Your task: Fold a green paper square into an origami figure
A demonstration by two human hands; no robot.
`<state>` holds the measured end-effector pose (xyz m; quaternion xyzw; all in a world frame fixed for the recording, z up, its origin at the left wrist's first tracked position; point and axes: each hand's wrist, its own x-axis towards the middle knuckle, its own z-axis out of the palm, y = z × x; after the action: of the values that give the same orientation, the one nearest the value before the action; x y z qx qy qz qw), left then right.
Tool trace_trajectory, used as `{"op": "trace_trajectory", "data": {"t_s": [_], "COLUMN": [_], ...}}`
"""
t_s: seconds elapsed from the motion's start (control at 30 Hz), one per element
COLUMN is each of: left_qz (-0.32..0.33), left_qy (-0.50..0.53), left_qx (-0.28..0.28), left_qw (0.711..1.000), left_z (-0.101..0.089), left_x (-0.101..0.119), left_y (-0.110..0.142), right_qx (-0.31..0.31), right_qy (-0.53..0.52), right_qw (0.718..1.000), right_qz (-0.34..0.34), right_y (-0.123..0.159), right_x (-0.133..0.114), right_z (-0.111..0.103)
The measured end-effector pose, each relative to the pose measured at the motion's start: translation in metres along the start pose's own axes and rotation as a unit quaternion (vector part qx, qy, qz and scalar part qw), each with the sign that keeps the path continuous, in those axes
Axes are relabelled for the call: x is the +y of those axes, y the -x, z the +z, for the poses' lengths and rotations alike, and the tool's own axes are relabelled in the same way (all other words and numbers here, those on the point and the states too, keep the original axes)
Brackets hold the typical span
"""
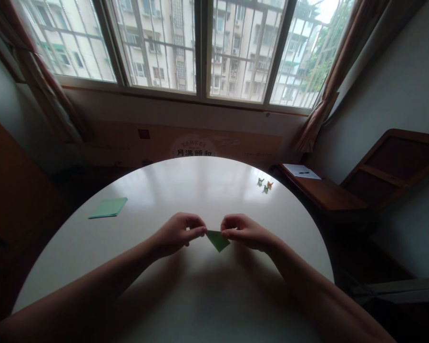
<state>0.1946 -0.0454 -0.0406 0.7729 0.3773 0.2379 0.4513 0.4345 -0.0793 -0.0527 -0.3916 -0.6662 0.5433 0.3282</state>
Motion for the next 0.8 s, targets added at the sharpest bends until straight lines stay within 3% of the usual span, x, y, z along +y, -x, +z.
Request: {"op": "trace_trajectory", "data": {"t_s": [0.27,0.57,0.7,0.8], "left_qz": [-0.038,0.027,0.023,-0.001], "left_qy": [0.051,-0.072,-0.102,-0.125], "left_qx": [0.059,0.102,0.162,0.172], "left_qw": [0.996,0.992,0.981,0.977], "left_z": [0.002,0.002,-0.004,-0.006], "left_x": [-0.015,-0.021,-0.027,-0.031], "left_y": [-0.009,-0.011,-0.014,-0.017], "right_qx": [0.047,0.140,0.142,0.126], "right_qy": [-0.013,-0.068,-0.064,-0.051], "right_qw": [0.999,0.986,0.984,0.984], "right_qz": [0.012,0.052,0.084,0.116], "right_y": [-0.009,-0.019,-0.024,-0.028], "right_x": [0.011,0.025,0.022,0.017], "right_z": [0.002,-0.005,-0.004,-0.002]}}
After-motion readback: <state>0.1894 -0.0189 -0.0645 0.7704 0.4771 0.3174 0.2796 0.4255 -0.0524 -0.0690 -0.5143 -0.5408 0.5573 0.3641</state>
